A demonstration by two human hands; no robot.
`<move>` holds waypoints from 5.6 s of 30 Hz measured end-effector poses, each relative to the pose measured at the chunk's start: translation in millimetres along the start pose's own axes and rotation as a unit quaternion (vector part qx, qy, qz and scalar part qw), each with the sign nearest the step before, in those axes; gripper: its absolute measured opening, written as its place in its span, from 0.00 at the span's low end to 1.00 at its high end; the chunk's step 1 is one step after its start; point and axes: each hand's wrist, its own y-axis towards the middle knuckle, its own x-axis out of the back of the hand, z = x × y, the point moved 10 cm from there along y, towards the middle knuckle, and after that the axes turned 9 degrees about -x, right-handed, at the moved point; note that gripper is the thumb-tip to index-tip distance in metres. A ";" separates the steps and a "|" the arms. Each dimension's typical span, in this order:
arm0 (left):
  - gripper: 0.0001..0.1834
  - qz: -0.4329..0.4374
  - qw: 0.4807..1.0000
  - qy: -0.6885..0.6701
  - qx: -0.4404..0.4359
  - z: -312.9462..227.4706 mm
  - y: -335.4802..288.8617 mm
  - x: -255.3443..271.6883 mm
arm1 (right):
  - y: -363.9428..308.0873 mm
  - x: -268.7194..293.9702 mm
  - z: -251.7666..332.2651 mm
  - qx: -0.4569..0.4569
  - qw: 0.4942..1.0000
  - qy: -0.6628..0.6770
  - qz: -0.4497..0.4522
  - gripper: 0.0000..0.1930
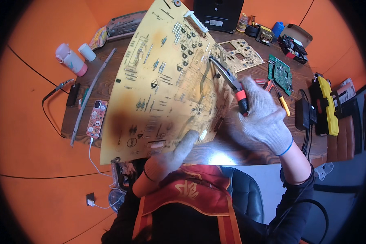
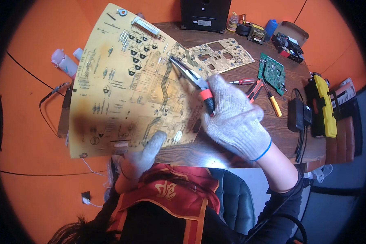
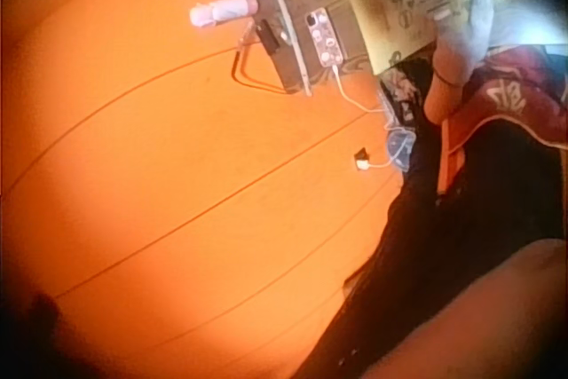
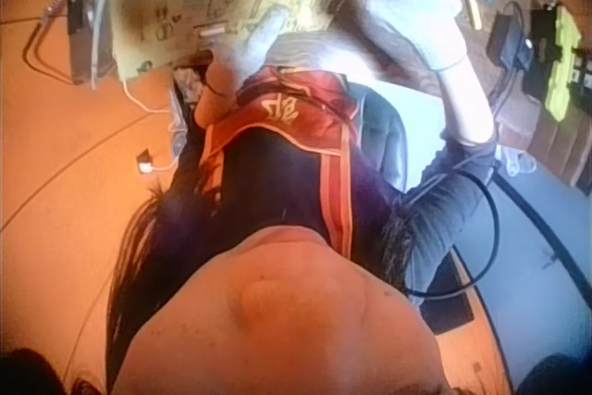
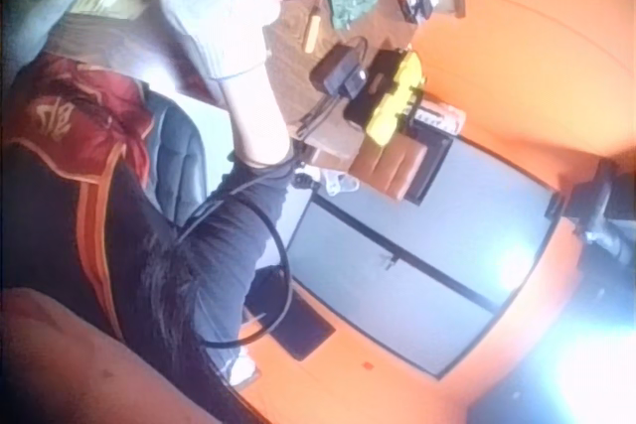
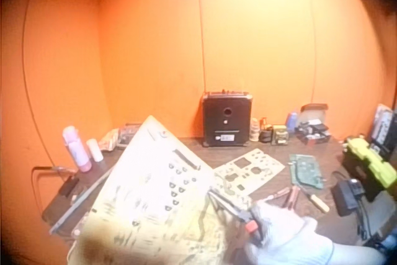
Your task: The person uses pliers to remove small components from a printed circuit board. They repeatedly grip and pull components from multiple locations on the board, rotating it as needed to access different areas.
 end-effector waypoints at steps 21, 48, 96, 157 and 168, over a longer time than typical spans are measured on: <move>0.19 -0.192 0.975 -0.015 0.107 103.2 -48.8 3.7 | -86.6 -111.0 -46.1 -0.056 0.167 0.947 0.268 0.12; 0.25 -0.271 0.903 -0.249 0.222 112.1 -78.9 9.3 | -35.6 -91.4 -179.8 -0.042 0.538 0.842 -0.020 0.27; 0.13 -0.329 0.771 -0.358 0.412 90.6 -91.3 -15.5 | -99.7 -123.4 -142.2 -0.156 0.557 0.814 0.054 0.33; 0.19 -0.179 0.939 -0.282 0.084 49.8 -29.3 -37.0 | -112.0 -101.3 -192.4 -0.131 0.532 0.836 -0.012 0.30; 0.18 -0.192 0.938 -0.278 0.073 45.4 -31.1 -30.3 | -111.9 -100.1 -177.3 -0.114 0.565 0.817 0.009 0.30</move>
